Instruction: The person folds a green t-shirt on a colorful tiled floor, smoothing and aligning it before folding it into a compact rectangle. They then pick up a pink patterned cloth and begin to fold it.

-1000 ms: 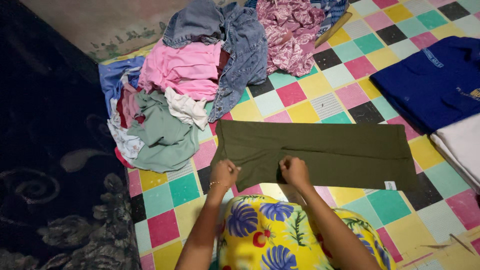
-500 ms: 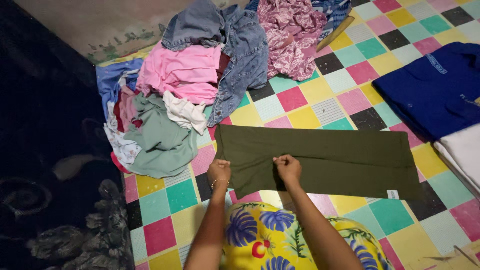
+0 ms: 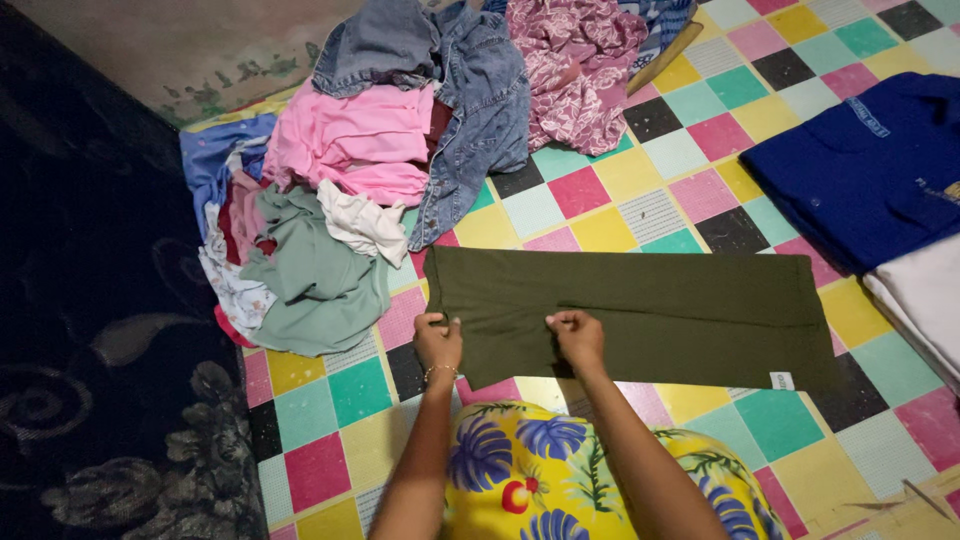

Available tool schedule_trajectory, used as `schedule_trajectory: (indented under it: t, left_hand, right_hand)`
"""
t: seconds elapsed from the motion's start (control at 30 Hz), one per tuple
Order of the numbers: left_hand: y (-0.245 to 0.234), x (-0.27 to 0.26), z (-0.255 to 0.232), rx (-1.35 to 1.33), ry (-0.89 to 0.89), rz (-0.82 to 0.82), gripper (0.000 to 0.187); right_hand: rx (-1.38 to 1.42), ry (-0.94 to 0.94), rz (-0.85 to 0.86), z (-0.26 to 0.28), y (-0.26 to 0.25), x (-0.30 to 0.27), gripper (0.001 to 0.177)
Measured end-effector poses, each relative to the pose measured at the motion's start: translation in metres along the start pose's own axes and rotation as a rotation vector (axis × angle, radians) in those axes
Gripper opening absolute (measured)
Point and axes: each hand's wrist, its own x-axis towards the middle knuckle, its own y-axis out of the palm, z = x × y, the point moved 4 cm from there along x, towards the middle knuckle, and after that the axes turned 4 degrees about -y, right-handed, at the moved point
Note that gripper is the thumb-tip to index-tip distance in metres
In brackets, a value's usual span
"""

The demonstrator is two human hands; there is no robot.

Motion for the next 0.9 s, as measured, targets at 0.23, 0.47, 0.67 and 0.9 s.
schedule_trajectory:
  t: [0.23,0.47,0.67,0.9]
  left_hand:
    - [-0.018,-0.013,-0.029,-0.039,0.213,-0.020,0.022]
    - [-0.042,-0.027,-0.072,0.239,0.374,-0.045,0.029]
    - [-0.027,-0.026,-0.092,0.208,0.186,0.403,0.018]
    - [-0.003,0.002,-0.064,0.160,0.108,0.657,0.050]
  right_hand:
    - [-0.196,-0.184,-0.027,0.025,-0.011,-0.013,0.022]
    - [0.004,0.037,0.355,0.054,-0.018,-0.034,0.012]
    - [-0.378,-0.423,0.563,0.101,-0.024,-0.045,0.029]
    - [-0.669,-0.967,0.521,0.166,-0.021,-0.044,0.023]
